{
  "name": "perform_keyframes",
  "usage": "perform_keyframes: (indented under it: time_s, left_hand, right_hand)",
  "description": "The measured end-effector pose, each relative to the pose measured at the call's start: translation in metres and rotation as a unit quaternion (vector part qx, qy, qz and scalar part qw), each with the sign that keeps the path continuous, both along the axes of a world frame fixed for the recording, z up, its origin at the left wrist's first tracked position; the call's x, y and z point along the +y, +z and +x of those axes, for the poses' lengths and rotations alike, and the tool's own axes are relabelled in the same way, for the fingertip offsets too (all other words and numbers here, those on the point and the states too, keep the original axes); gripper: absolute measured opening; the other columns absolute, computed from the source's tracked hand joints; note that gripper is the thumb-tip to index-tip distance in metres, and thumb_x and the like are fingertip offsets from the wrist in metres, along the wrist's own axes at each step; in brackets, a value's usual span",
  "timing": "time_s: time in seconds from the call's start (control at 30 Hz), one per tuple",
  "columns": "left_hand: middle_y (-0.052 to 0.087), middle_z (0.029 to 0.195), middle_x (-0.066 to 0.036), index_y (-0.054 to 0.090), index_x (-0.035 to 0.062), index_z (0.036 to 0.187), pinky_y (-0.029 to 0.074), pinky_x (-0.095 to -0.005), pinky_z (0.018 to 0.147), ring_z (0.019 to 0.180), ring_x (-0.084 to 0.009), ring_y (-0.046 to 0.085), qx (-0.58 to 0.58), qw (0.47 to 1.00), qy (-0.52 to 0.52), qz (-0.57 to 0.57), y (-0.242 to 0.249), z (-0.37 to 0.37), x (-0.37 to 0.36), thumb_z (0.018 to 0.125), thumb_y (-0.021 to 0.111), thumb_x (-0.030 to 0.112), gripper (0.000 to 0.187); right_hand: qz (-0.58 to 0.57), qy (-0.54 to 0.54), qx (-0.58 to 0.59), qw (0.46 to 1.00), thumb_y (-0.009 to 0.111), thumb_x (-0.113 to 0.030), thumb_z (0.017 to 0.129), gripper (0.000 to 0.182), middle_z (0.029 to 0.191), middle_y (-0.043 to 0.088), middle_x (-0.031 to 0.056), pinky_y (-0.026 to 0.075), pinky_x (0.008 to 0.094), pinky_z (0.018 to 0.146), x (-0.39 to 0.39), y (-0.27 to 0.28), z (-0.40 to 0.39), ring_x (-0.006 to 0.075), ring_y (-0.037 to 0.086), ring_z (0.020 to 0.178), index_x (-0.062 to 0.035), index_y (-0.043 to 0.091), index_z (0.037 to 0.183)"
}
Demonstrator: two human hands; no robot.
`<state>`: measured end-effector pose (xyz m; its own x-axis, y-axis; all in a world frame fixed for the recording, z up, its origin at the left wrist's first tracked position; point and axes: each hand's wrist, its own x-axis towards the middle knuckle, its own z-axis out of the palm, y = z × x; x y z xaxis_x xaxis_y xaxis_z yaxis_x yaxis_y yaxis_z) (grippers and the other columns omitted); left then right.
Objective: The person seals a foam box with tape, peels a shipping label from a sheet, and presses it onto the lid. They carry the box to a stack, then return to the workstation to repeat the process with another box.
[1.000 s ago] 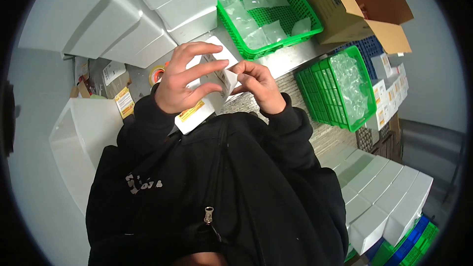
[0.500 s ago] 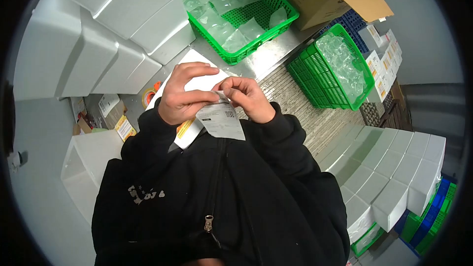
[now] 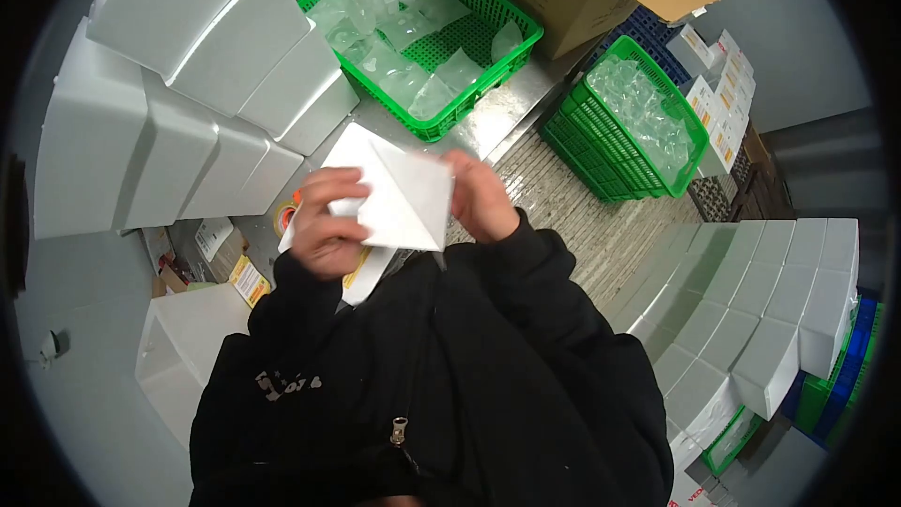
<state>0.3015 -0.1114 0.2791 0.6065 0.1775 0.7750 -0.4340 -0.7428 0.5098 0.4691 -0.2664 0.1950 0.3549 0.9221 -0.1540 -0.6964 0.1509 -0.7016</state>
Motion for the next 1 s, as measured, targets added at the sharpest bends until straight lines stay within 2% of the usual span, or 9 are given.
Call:
perform_keyframes:
  time_s: [0.03,0.13,0.23,0.27,0.4,0.53,0.63,0.87,1.0]
  left_hand:
    - [0.065,0.102,-0.010,0.061,0.0103,0.082,0.047,-0.0433,0.084,0.094,-0.0278,0.063,-0.018,0.999,-0.019,-0.027,0.002,-0.013,0.006,0.071,0.070,-0.002,0.019]
    - [0.060,0.090,-0.011,0.053,0.0074,0.098,0.047,-0.0418,0.079,0.078,-0.0244,0.060,-0.122,0.986,-0.013,-0.109,0.006,-0.028,0.027,0.082,0.057,-0.010,0.024]
    - [0.055,0.093,-0.007,0.051,-0.0010,0.108,0.046,-0.0260,0.077,0.085,-0.0147,0.057,0.064,0.942,0.131,-0.302,0.001,-0.039,0.050,0.088,0.057,-0.007,0.022]
    - [0.056,0.098,-0.009,0.045,-0.0017,0.121,0.048,-0.0259,0.079,0.091,-0.0142,0.057,0.112,0.922,0.044,-0.368,-0.010,-0.039,0.066,0.083,0.059,-0.015,0.043]
    - [0.058,0.095,-0.009,0.030,0.0047,0.142,0.051,-0.0249,0.078,0.087,-0.0130,0.061,0.264,0.867,0.007,-0.422,-0.052,-0.026,0.101,0.081,0.059,-0.015,0.070]
    - [0.059,0.091,-0.009,0.020,0.0104,0.150,0.052,-0.0250,0.075,0.082,-0.0129,0.063,0.338,0.825,-0.029,-0.451,-0.119,-0.013,0.132,0.081,0.059,-0.015,0.083]
    - [0.059,0.090,-0.008,0.021,0.0123,0.150,0.052,-0.0250,0.075,0.081,-0.0127,0.062,0.379,0.826,0.006,-0.418,-0.148,-0.007,0.138,0.080,0.060,-0.016,0.084]
    - [0.059,0.090,-0.011,0.028,0.0117,0.148,0.052,-0.0292,0.074,0.078,-0.0194,0.064,0.445,0.855,0.202,-0.175,-0.174,-0.002,0.122,0.075,0.067,-0.013,0.087]
    - [0.053,0.129,-0.027,0.026,0.0132,0.150,0.041,-0.0441,0.100,0.119,-0.0401,0.052,0.428,0.837,0.306,0.149,-0.158,0.008,0.089,0.069,0.081,0.002,0.099]
  right_hand:
    - [0.041,-0.088,0.016,0.995,0.047,-0.039,0.094,0.041,0.106,0.063,0.0085,0.047,0.0342,0.089,0.002,0.030,-0.004,0.0186,0.060,0.097,-0.0007,0.056,0.105]
    - [0.204,-0.281,0.141,0.927,0.042,-0.025,0.088,0.032,0.151,0.043,0.0051,0.029,0.0479,0.114,-0.010,-0.018,0.040,0.0295,0.035,0.140,-0.0078,0.058,0.109]
    - [0.262,-0.322,0.174,0.893,0.043,-0.030,0.098,0.024,0.101,0.053,0.0012,0.035,0.0499,0.110,-0.049,-0.049,0.088,0.0235,0.053,0.105,-0.0082,0.052,0.092]
    - [0.282,-0.333,0.147,0.888,0.043,-0.034,0.101,0.030,0.083,0.051,-0.0011,0.038,0.0511,0.108,-0.064,-0.064,0.102,0.0215,0.057,0.093,-0.0093,0.048,0.084]
    - [0.107,-0.275,0.112,0.949,0.050,-0.055,0.096,0.037,0.088,0.052,0.0004,0.047,0.0482,0.093,-0.119,-0.094,0.105,0.0224,0.056,0.083,-0.0195,0.047,0.104]
    - [-0.081,-0.236,-0.059,0.967,0.076,-0.020,0.086,0.077,0.098,0.054,0.0037,0.052,0.0421,0.081,-0.176,-0.199,0.078,0.0229,0.060,0.093,-0.0243,0.026,0.145]
    - [-0.256,-0.219,0.013,0.941,0.075,-0.003,0.082,0.070,0.105,0.056,0.0063,0.054,0.0310,0.075,-0.189,-0.194,0.054,0.0220,0.062,0.084,-0.0124,0.039,0.141]
    - [-0.339,-0.211,0.126,0.908,0.051,-0.022,0.100,0.034,0.085,0.058,0.0050,0.036,0.0266,0.044,-0.185,-0.231,0.042,0.0123,0.047,0.054,-0.0049,0.054,0.130]
    - [-0.399,-0.109,-0.005,0.911,0.054,-0.047,0.096,0.043,0.073,0.049,-0.0012,0.032,0.0262,0.042,-0.144,-0.311,0.053,0.0089,0.041,0.052,-0.0103,0.058,0.120]
